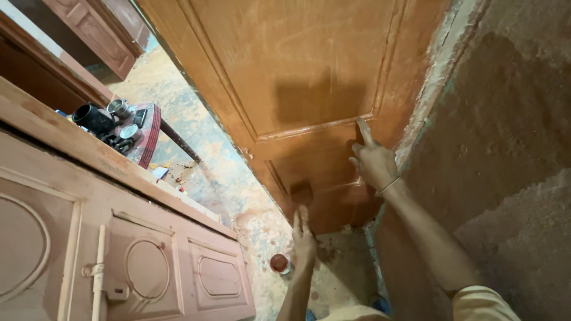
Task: The person paints a wooden door with brown paint using a paintbrush, dipping the brush into a paint can on the floor and applying paint to the door panels and edges while kneeling on the floor. They steady the door with one hand and work across different sections of the door.
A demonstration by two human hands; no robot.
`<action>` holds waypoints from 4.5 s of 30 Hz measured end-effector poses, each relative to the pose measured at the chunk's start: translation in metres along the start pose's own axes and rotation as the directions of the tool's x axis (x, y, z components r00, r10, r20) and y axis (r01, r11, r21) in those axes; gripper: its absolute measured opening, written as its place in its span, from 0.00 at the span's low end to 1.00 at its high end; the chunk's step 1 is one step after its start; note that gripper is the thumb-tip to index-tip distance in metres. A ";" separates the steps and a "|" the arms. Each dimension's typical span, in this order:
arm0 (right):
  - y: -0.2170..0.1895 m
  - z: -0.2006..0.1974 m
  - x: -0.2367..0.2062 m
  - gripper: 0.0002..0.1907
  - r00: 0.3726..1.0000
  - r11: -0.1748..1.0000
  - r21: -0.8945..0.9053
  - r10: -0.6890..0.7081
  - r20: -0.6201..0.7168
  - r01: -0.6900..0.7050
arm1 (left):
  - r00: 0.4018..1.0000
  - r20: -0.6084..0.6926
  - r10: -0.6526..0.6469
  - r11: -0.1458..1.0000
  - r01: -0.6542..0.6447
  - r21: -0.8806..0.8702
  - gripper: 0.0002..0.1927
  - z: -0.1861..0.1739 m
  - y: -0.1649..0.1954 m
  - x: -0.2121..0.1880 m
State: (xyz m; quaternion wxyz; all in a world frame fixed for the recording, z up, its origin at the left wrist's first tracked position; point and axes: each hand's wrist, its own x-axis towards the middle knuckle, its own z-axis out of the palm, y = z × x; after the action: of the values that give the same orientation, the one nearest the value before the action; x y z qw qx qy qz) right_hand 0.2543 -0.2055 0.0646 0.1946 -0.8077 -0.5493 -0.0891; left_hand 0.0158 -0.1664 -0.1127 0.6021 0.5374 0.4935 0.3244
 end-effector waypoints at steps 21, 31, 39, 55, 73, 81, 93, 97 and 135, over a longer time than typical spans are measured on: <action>-0.004 -0.001 0.000 0.11 0.998 0.999 0.030 -0.016 -0.067 0.018 | 0.635 -0.048 0.771 0.612 -0.717 0.335 0.21 -0.027 -0.010 0.019; -0.009 -0.006 0.001 0.11 0.999 1.000 0.026 0.004 -0.034 -0.003 | 0.534 -0.076 0.842 0.536 -0.811 0.234 0.23 -0.063 0.112 0.001; -0.009 -0.006 0.001 0.11 0.999 1.000 0.031 0.001 -0.051 0.001 | 0.799 -0.085 0.595 0.786 -0.600 -0.147 0.30 -0.078 0.181 -0.024; -0.006 -0.003 0.000 0.12 0.994 0.999 0.029 -0.028 -0.105 0.031 | 0.796 -0.075 0.601 0.782 -0.566 0.263 0.24 -0.052 0.059 0.016; -0.002 0.000 -0.002 0.11 0.997 0.998 0.056 -0.001 -0.071 0.005 | 0.923 0.199 0.329 0.939 -0.297 -0.173 0.30 0.003 0.031 -0.026; -0.006 0.001 -0.003 0.11 0.997 0.998 0.056 -0.010 -0.080 0.015 | 0.740 0.227 0.633 0.773 -0.615 -0.154 0.31 -0.013 0.061 -0.001; -0.004 0.002 -0.002 0.11 0.996 0.998 0.051 -0.021 -0.081 0.025 | 0.837 0.333 0.435 0.898 -0.430 -0.092 0.28 0.001 0.182 -0.033; -0.003 0.004 -0.002 0.11 0.999 0.999 0.037 0.018 -0.049 -0.016 | 0.845 0.342 0.411 0.901 -0.320 -0.292 0.33 0.027 0.092 -0.030; 0.005 0.008 -0.001 0.10 0.996 0.998 0.048 -0.039 -0.077 0.042 | 0.785 0.336 0.520 0.845 -0.417 -0.334 0.30 0.023 0.128 -0.037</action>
State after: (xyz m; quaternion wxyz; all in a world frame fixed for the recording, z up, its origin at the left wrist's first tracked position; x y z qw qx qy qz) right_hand 0.2580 -0.2044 0.0555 0.2335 -0.7874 -0.5598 -0.1100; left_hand 0.0444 -0.1807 0.0188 0.6527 0.6224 0.1611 0.4008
